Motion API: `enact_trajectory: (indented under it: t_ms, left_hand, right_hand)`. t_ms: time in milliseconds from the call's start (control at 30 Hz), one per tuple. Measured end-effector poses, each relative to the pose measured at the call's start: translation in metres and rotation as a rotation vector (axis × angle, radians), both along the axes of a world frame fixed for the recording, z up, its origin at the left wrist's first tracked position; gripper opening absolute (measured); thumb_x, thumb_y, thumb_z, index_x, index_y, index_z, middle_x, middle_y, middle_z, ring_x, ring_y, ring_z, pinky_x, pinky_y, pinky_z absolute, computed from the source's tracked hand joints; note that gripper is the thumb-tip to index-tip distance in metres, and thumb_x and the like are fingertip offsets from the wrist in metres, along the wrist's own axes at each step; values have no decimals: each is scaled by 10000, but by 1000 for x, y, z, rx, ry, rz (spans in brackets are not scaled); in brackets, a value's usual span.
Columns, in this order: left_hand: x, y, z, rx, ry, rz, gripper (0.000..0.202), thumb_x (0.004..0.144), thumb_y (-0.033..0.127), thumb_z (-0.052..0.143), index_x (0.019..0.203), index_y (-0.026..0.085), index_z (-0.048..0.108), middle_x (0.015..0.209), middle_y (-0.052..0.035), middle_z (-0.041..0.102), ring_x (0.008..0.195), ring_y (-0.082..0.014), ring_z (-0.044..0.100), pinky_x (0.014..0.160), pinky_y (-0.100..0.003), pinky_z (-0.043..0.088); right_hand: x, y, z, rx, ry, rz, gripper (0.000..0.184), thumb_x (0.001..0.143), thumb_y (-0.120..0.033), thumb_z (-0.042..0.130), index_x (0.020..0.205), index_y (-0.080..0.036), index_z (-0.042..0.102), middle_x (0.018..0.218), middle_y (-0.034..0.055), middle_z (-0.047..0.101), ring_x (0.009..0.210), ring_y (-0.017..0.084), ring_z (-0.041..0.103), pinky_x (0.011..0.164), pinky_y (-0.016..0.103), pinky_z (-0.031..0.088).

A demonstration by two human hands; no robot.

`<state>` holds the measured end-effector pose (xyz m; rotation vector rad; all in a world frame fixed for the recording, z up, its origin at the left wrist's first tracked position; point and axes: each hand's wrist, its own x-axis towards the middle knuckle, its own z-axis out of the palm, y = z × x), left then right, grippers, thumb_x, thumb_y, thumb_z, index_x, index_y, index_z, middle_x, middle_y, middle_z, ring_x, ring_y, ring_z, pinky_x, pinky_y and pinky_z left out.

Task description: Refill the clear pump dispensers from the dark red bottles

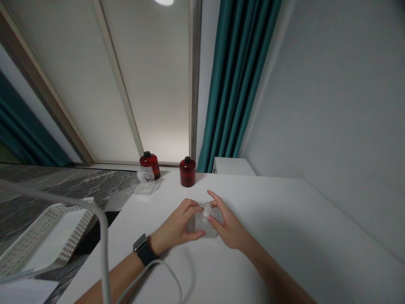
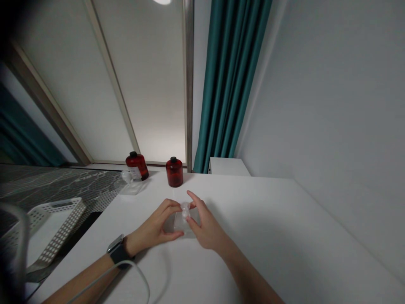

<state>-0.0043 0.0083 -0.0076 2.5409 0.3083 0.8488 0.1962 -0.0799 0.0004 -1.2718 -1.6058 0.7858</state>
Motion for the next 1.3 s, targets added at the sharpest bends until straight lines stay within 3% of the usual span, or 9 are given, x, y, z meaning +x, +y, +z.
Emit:
enact_trajectory:
  t_ms: [233, 367, 500, 733, 900, 1200, 1300]
  left_hand:
    - [1, -1, -1, -20, -1, -3, 587, 801, 211, 780, 1289, 235, 455, 1169, -91, 516, 1085, -253, 521, 931, -404, 514]
    - [1, -1, -3, -33, -27, 2, 581, 811, 212, 775, 1292, 235, 449, 1157, -86, 520, 1081, -249, 518, 927, -396, 510]
    - [0, -1, -3, -26, -25, 1, 538, 844, 226, 746, 1290, 244, 446, 1159, -88, 517, 1076, -249, 514, 921, -404, 508]
    - [1, 0, -1, -75, -24, 19, 594, 789, 184, 780, 1281, 238, 451, 1158, -77, 530, 1074, -250, 522, 919, -395, 496]
    - [2, -3, -4, -142, -22, 98, 580, 738, 157, 810, 1211, 231, 482, 1105, -52, 552, 1020, -244, 532, 883, -381, 487]
    - [2, -2, -6, -146, -45, 83, 530, 776, 206, 779, 1210, 230, 476, 1125, -72, 552, 1051, -261, 536, 909, -409, 487]
    - [2, -2, -6, -126, -50, 71, 543, 782, 206, 781, 1226, 226, 469, 1153, -80, 553, 1079, -260, 540, 929, -407, 493]
  right_hand:
    - [2, -1, 3, -56, 67, 94, 686, 944, -232, 514, 1558, -251, 209, 1265, 76, 606, 1195, 225, 559, 1077, 432, 380]
    - [-2, 2, -3, -47, 58, 27, 666, 931, -243, 531, 1541, -240, 263, 1222, 77, 604, 1122, 224, 579, 1046, 429, 408]
    - [-5, 3, -6, -17, 41, -31, 641, 918, -262, 549, 1514, -214, 319, 1241, 92, 580, 1176, 241, 547, 1080, 440, 377]
    - [3, 2, 0, -94, 142, 108, 654, 944, -283, 548, 1536, -264, 269, 1287, 80, 596, 1215, 225, 550, 1076, 420, 377]
    - [-3, 4, -9, -96, 186, 32, 657, 919, -279, 563, 1517, -241, 293, 1208, 83, 602, 1091, 219, 591, 983, 400, 443]
    - [-12, 5, -9, -19, 138, -33, 581, 892, -215, 548, 1443, -238, 365, 1177, 67, 612, 1143, 217, 572, 1074, 426, 382]
    - [-7, 6, -10, -33, 123, -5, 649, 857, -193, 591, 1459, -252, 356, 1221, 67, 595, 1184, 222, 553, 1103, 440, 359]
